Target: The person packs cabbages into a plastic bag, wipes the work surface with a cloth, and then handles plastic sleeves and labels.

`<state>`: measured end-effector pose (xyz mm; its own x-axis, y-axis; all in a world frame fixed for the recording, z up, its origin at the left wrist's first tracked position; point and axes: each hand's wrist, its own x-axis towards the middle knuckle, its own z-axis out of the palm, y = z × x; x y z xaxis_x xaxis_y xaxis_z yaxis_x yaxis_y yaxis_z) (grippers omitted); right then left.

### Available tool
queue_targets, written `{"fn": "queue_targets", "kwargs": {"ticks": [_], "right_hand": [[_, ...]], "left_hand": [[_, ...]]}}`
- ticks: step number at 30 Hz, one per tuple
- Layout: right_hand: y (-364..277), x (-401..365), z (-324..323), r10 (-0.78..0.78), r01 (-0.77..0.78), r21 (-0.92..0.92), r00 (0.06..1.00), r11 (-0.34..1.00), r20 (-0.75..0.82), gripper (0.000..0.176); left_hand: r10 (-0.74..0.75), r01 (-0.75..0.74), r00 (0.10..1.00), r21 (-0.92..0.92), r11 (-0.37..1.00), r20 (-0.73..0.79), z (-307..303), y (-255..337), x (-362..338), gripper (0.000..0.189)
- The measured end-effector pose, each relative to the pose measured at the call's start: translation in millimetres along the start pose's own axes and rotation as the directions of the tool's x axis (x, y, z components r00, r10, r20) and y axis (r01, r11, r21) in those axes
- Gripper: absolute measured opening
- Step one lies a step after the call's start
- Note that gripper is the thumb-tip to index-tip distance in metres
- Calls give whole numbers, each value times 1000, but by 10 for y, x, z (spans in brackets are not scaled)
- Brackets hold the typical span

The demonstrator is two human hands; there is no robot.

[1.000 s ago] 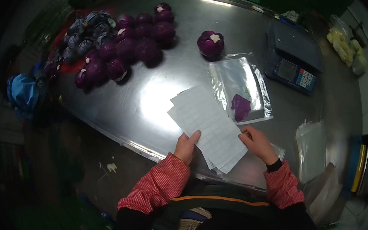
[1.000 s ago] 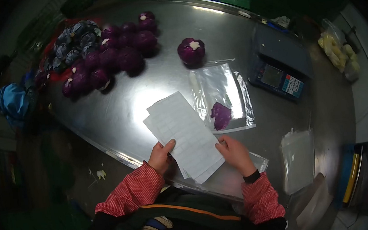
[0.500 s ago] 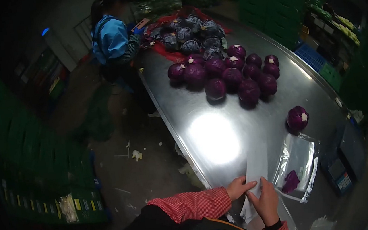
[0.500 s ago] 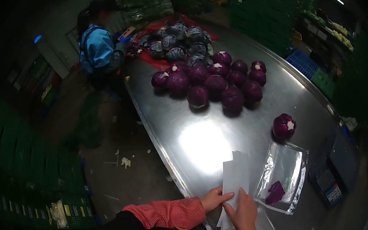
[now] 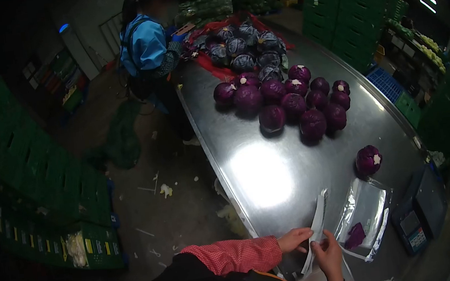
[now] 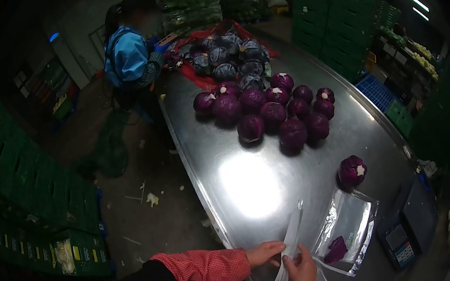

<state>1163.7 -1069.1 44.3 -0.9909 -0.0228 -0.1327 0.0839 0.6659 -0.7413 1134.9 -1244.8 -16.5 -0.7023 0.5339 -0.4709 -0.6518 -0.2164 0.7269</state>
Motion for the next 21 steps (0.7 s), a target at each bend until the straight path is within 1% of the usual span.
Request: {"fn": "queue_targets", "kwargs": {"ticks": [1,5,8,11,13,14,17,18,21], "right_hand": [[7,4,-12,14,-15,19,1000,1000,7,53],[-85,-9,-84,94,-96,99,995,990,24,38],[50,-6,-109,25,-21,51,996,998,-83,29],[375,85,-234,118,-120,-35,992,992,-36,24],[554,121,-362,103,-102,17,994,995,-43,22],[635,138,-419,95,-93,42,994,995,-47,21],[855,197,-545,127,-111,191,989,975,-75,18],[536,167,-670,136,-130,153,990,980,-33,16],[751,233,-639,161,-135,353,986,926,-45,15]], "left_hand": [[2,-2,1000,-4,1000,16,3,11,-3,44],[13,-10,999,60,998,-49,-29,-74,60,35],[31,-21,991,81,996,-128,-83,-163,122,29],[77,-50,978,141,989,-196,-178,-208,135,28],[119,-80,961,161,984,-250,-237,-118,54,28],[110,-68,955,156,985,-276,-273,-56,4,30],[222,-173,913,169,970,-342,-505,-111,22,30],[225,-172,898,169,970,-378,-546,-51,-8,29],[235,-179,863,164,970,-447,-620,120,-154,28]]}}
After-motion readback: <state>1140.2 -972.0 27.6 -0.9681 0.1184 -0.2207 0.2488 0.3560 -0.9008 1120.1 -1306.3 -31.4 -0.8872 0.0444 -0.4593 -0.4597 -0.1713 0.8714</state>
